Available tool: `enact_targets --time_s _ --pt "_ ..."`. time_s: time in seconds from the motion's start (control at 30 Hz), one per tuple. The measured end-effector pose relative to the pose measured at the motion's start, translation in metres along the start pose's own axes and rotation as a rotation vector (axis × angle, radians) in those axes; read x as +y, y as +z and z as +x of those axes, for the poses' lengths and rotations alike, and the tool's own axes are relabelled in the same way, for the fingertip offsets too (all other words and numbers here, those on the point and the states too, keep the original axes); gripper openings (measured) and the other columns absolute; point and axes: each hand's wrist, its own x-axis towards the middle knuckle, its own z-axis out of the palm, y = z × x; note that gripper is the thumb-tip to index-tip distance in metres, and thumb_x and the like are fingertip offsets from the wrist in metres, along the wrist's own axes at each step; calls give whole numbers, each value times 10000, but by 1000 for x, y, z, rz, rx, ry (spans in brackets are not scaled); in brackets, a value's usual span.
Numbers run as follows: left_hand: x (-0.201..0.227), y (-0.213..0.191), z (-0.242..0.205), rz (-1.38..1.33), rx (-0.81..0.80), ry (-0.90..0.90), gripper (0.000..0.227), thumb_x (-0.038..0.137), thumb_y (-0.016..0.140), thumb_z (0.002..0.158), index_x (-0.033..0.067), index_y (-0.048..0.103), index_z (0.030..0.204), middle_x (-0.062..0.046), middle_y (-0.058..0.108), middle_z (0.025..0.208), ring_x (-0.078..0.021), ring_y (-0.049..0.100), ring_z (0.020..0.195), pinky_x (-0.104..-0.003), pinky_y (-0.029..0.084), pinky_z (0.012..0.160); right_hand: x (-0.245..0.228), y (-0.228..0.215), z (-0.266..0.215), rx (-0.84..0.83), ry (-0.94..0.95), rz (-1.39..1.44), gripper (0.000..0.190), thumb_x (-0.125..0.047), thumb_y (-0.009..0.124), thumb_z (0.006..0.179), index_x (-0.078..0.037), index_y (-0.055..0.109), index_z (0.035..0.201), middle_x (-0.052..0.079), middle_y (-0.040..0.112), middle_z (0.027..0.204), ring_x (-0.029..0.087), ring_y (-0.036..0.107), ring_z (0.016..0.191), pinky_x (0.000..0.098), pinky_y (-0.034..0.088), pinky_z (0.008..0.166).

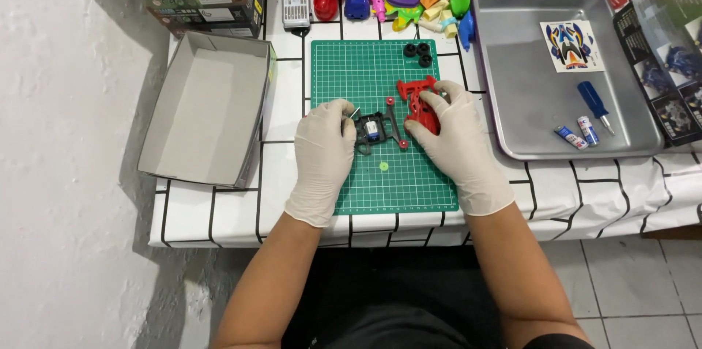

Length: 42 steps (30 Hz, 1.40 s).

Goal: The person assembles a toy car chassis on a green cutting mat, attaching a motor and connecting red body panels. They then place the assembled toy into a cardboard box and handle a sticker sheet.

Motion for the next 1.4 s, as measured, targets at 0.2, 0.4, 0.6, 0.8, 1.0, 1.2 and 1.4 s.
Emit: enact_targets --time_s 0.2,0.4,0.6,0.8,1.0,1.2,1.4 --pt "21 -26 -1 -213 114 -86 196 10 648 923 143 680 1063 -27 711 933 -191 701 915 -317 508 859 7 -5 -5 265 -123 134 388 -274 816 902 -144 687 1244 93 533 1301 313 514 1255 420 448 1044" --pt "58 -38 -20 -1048 -6 -382 409 48 601 984 45 559 1392 -39 623 997 -116 568 917 -307 491 900 -41 -10 -32 329 -251 521 344 -125 780 906 -62 685 1230 122 642 1203 313 635 1160 416 499 1027" --pt "108 -49 -56 -1339 -80 -562 492 8 477 1005 -72 390 1482 -47 526 1003 -172 557 985 -371 479 965 -83 0 -88 374 -189 590 386 -131 830 849 -28 693 1195 110 684 1098 267 702 1001 405 598 890" --pt "115 -35 -93 -1437 -139 -674 487 9 522 997 -41 386 1462 -52 512 1025 -187 578 1065 -305 494 945 -65 13 -127 425 -97 601 223 -36 854 797 -6 772 1002 123 710 918 269 733 789 380 625 761" --pt "95 -67 -70 -1043 -276 -335 608 25 576 937 -43 332 1490 -189 470 1227 -325 495 1214 -467 432 1052 -48 -14 -116 312 -96 618 233 -101 883 758 -55 790 967 91 776 922 260 762 804 362 611 763" --pt "24 -54 11 56 -453 275 751 282 771 854 69 448 1497 -186 559 1339 -381 455 1376 -545 307 1144 -37 -20 -84 96 -72 504 212 -58 825 825 -85 767 1027 100 770 960 325 739 903 456 582 850" --pt "11 -28 29 329 -504 407 812 491 749 742 103 537 1423 -126 634 1242 -330 532 1315 -542 335 1136 -32 1 -72 96 -208 282 204 -103 783 873 -139 727 1066 82 657 1173 366 588 1172 505 483 1017"
